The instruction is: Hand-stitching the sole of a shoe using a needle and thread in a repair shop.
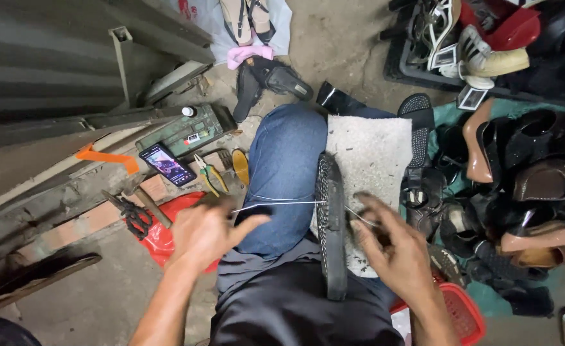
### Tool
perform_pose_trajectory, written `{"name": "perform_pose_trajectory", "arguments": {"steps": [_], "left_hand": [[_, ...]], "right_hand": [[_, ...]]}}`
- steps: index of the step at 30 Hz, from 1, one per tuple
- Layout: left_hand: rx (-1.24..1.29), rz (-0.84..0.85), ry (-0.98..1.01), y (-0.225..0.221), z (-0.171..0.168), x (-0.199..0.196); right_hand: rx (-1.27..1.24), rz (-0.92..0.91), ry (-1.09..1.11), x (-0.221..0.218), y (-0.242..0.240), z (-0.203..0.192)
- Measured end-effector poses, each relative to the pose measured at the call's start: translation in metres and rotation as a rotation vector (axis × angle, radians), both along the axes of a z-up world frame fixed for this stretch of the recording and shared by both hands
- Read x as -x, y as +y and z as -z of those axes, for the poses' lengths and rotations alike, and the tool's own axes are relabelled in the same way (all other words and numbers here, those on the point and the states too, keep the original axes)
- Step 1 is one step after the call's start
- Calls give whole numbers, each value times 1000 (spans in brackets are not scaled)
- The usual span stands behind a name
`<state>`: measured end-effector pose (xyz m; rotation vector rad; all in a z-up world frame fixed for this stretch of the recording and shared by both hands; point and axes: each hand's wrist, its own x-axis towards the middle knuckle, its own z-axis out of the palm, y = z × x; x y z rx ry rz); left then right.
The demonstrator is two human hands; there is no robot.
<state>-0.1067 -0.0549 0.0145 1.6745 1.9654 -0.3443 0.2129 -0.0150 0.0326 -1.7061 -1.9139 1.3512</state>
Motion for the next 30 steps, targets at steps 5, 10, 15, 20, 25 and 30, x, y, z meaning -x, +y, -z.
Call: {"name": "perform_pose_trajectory", "arguments": {"steps": [5, 10, 15, 20, 25, 30], "left_hand": [[34, -131, -202, -2, -3, -14], [-64, -143, -545, 6, 6, -37], [-73, -310, -859, 10, 3, -42], [-144, -202, -781, 10, 12, -74], [-227, -88, -549, 11, 23, -96], [39, 27, -1125, 4, -19, -66]], "right_hand": [[-135, -210, -47, -16, -21, 35], [144, -15, 102, -59, -38, 27], [140, 58, 736, -64, -36, -2], [106, 85, 1048, -32, -40, 12], [-61, 50, 263, 10, -34, -11], [-66, -84, 40, 15, -47, 9]]}}
